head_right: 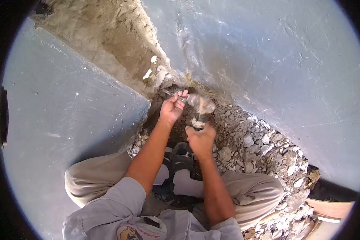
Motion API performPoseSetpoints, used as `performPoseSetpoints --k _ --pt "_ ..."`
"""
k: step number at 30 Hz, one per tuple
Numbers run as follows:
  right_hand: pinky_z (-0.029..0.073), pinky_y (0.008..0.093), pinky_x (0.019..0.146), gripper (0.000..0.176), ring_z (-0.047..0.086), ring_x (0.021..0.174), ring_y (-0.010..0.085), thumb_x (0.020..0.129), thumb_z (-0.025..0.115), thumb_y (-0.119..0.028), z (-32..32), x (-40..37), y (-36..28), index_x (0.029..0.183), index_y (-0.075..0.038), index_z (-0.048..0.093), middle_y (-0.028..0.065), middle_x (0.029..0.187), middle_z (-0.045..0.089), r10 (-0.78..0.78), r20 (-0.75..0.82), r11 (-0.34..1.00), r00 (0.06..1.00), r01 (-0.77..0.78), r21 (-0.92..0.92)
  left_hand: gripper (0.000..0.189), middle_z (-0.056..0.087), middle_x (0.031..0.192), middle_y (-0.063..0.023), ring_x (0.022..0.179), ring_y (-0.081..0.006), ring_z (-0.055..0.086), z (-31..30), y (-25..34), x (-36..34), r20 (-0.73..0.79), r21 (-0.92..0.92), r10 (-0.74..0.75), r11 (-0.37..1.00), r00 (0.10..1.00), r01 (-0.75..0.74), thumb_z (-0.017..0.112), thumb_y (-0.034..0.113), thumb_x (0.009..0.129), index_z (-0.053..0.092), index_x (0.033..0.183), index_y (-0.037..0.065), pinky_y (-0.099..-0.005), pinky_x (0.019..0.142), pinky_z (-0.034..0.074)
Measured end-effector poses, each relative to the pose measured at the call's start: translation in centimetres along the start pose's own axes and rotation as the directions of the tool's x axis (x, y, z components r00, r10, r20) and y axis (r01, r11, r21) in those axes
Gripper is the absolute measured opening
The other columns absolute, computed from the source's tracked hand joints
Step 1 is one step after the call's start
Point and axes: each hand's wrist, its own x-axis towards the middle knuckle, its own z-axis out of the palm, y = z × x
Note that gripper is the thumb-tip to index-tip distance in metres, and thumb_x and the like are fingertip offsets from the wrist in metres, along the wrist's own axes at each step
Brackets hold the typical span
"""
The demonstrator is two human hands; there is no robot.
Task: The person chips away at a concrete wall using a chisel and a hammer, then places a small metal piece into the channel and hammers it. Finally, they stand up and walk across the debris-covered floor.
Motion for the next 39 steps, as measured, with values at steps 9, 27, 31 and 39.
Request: performPoseSetpoints --k 9,27,31,39 --pt "0.051 0.0359 0.055 0.018 0.064 0.072 0.0221 0.082 0.059 -0.005 -4.8 0.6 -3.4 0.099 0.000 0.062 0.0118 0.088 0.065 -0.574 -0.158 0.766 0.803 0.459 -0.451 0.013 0.066 0.118 -0.0246 0.104 -0.0353 0.065 0.9 -0.1 0.2 -0.005 -0.020 -0.004 1.000 1.000 0.004 0.054 0.009 0.098 0.057 0.103 -0.003 -0.0387 0.089 0.053" --pt "0.046 0.0320 0.050 0.010 0.060 0.054 0.0189 0.073 0.069 0.000 2.3 2.1 5.7 0.074 -0.001 0.059 0.0054 0.065 0.061 0.081 0.063 0.989 0.995 -0.072 -0.131 0.014 0.067 0.113 -0.0243 0.107 -0.0360 0.064 -0.5 -0.1 1.6 0.031 -0.050 -0.001 0.999 1.000 0.002 0.052 0.009 0.099 0.057 0.103 -0.004 -0.0439 0.098 0.051" --pt "0.044 0.0303 0.045 0.009 0.058 0.048 0.0161 0.074 0.069 -0.001 1.2 -0.3 1.4 0.078 0.001 0.061 0.0069 0.063 0.061 0.154 -0.010 0.984 0.988 -0.152 0.093 0.010 0.066 0.115 -0.0205 0.111 -0.0353 0.063 -1.0 0.0 0.6 0.021 0.024 0.005 1.000 1.000 -0.006 0.055 0.004 0.096 0.058 0.101 -0.004 -0.0479 0.103 0.050" --pt "0.056 0.0334 0.066 0.014 0.062 0.060 0.0176 0.086 0.060 -0.011 -4.2 -0.2 -12.3 0.093 -0.001 0.067 0.0103 0.073 0.066 -0.556 -0.497 0.707 0.666 0.694 0.138 0.006 0.065 0.116 -0.0188 0.108 -0.0359 0.064 -0.3 0.9 0.7 0.018 -0.063 -0.008 0.998 1.000 0.009 0.055 0.003 0.096 0.058 0.099 -0.002 -0.0453 0.096 0.053"
